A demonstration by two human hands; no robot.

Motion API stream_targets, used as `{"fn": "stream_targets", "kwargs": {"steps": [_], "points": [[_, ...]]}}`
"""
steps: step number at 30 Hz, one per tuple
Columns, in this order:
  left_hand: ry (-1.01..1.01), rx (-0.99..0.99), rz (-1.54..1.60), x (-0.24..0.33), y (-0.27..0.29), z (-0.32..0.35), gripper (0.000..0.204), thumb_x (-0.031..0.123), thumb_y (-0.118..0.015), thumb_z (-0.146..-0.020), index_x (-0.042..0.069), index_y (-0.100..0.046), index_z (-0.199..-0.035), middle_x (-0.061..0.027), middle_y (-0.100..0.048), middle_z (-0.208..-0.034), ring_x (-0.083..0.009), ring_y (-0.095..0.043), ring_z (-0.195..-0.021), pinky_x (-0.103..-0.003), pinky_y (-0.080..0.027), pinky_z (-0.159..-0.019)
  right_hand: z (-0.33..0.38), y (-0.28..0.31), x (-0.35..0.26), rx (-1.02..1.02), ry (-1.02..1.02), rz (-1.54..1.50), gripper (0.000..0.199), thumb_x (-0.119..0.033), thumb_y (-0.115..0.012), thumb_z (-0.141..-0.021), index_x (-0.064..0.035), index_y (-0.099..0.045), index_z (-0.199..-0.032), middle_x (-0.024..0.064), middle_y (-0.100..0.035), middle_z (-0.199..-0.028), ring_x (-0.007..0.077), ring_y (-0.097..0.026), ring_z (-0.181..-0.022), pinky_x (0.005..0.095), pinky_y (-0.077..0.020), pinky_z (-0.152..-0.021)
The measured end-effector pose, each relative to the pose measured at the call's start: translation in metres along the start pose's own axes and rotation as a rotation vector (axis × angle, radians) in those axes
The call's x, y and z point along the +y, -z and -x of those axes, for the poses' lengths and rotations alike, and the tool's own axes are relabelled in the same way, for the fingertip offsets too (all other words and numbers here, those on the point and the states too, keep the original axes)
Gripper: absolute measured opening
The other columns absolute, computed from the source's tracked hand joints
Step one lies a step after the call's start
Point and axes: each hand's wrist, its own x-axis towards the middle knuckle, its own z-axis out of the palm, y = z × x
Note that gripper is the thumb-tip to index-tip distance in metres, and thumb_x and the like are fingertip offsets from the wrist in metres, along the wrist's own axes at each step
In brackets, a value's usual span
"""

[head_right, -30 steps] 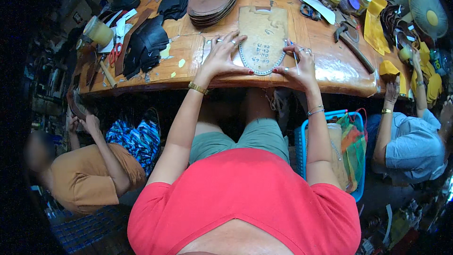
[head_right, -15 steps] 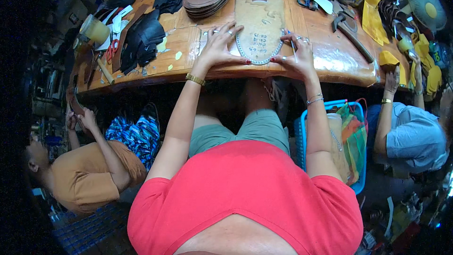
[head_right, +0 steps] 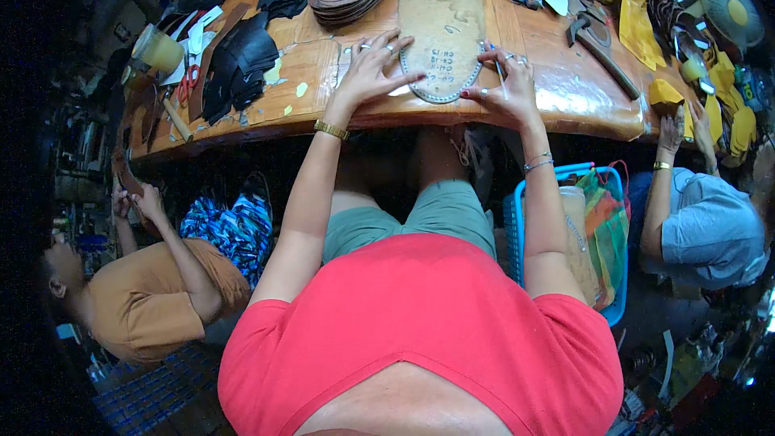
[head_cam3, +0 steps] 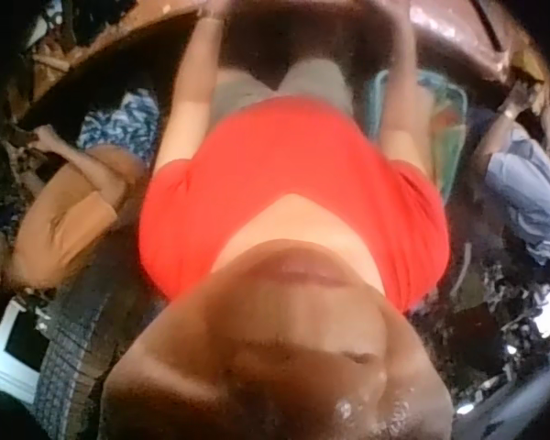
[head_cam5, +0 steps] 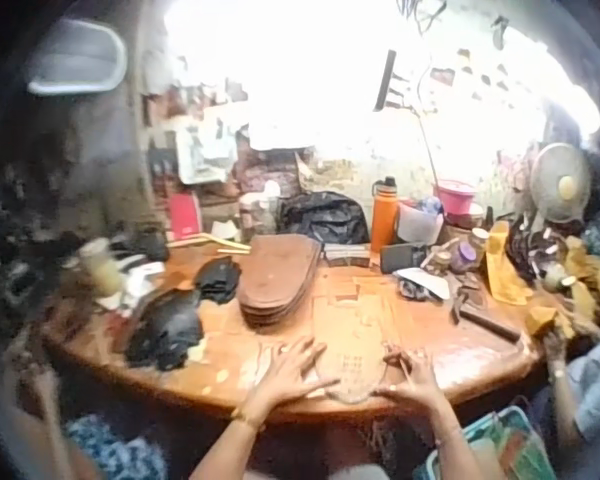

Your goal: The person marks and punches holes along the edge of a leather sole using a template and a hand punch. They then place the finished sole into a basket and handle a small stack of leather pieces, briefly inspecting them before setting them aside.

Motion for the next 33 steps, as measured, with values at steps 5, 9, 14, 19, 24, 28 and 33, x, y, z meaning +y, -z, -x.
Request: {"fn": "stream_targets", "kwargs": {"steps": [5,9,14,19,24,28,33], "points": [[-0.011,0.02,0.025,-0.004,-0.002,0.0,0.069,0.059,-0.062,-0.079,0.017,-0.054,-0.132,-0.0173,-0.045,-0.14,-0.0319,-0.041,-0.13,-0.048,-0.018,-0.11,0.0,0.0,-0.004,-0.022,-0.046,-0.011,0.066,-0.024,-0.091,-0.053,-0.0041,-0.06,-0.108,0.0208,-0.055,-0.13,0.0284,-0.056,-0.116,0.0367,-0.0421,-0.1],[-0.018,0.019,0.04,-0.006,-0.003,0.0,0.069,0.059,-0.064,-0.078,0.018,-0.055,-0.132,-0.0171,-0.045,-0.14,-0.0308,-0.041,-0.13,-0.047,-0.019,-0.11,0.001,-0.005,0.008,0.03,-0.037,-0.077,0.065,-0.044,-0.088,-0.051,-0.0108,-0.063,-0.101,0.0104,-0.064,-0.12,0.0293,-0.056,-0.112,0.0402,-0.0354,-0.101],[-0.007,0.02,0.038,-0.007,-0.004,0.001,0.069,0.059,-0.065,-0.077,0.018,-0.055,-0.132,-0.0168,-0.045,-0.14,-0.0304,-0.04,-0.131,-0.047,-0.019,-0.11,0.001,-0.001,-0.001,-0.003,-0.01,-0.044,0.064,-0.023,-0.091,-0.054,-0.0042,-0.061,-0.107,0.0208,-0.057,-0.127,0.0273,-0.056,-0.115,0.0357,-0.0423,-0.1],[0.004,0.002,0.056,-0.007,-0.002,-0.001,0.071,0.059,-0.067,-0.075,0.018,-0.055,-0.132,-0.0167,-0.045,-0.14,-0.0306,-0.039,-0.132,-0.048,-0.018,-0.11,0.0,0.002,-0.004,-0.024,-0.024,0.013,0.064,-0.025,-0.091,-0.053,-0.0037,-0.061,-0.106,0.0192,-0.059,-0.126,0.0278,-0.056,-0.111,0.0361,-0.0431,-0.098],[0.006,0.013,0.121,-0.008,-0.004,-0.003,0.077,0.063,-0.067,-0.071,0.013,-0.057,-0.129,-0.0184,-0.047,-0.137,-0.032,-0.041,-0.129,-0.05,-0.018,-0.109,-0.004,0.002,0.005,-0.009,-0.039,-0.048,0.058,-0.032,-0.088,-0.058,-0.0051,-0.062,-0.103,0.0167,-0.063,-0.117,0.0292,-0.059,-0.106,0.0375,-0.0446,-0.093],[0.024,-0.003,0.127,-0.007,0.0,-0.002,0.078,0.062,-0.069,-0.07,0.012,-0.058,-0.128,-0.0188,-0.047,-0.137,-0.0322,-0.041,-0.129,-0.05,-0.018,-0.109,-0.021,0.002,0.009,0.064,-0.087,-0.127,0.045,-0.036,-0.082,-0.068,-0.0032,-0.065,-0.094,0.017,-0.068,-0.101,0.0312,-0.065,-0.093,0.0381,-0.0492,-0.081],[0.028,-0.006,0.133,-0.003,0.003,-0.004,0.078,0.062,-0.07,-0.069,0.012,-0.058,-0.128,-0.0191,-0.047,-0.136,-0.0322,-0.041,-0.129,-0.049,-0.019,-0.109,-0.061,-0.011,0.019,0.144,0.122,0.005,0.043,-0.032,-0.08,-0.07,-0.002,-0.064,-0.096,0.019,-0.066,-0.106,0.0331,-0.062,-0.101,0.0388,-0.0477,-0.086]]}}
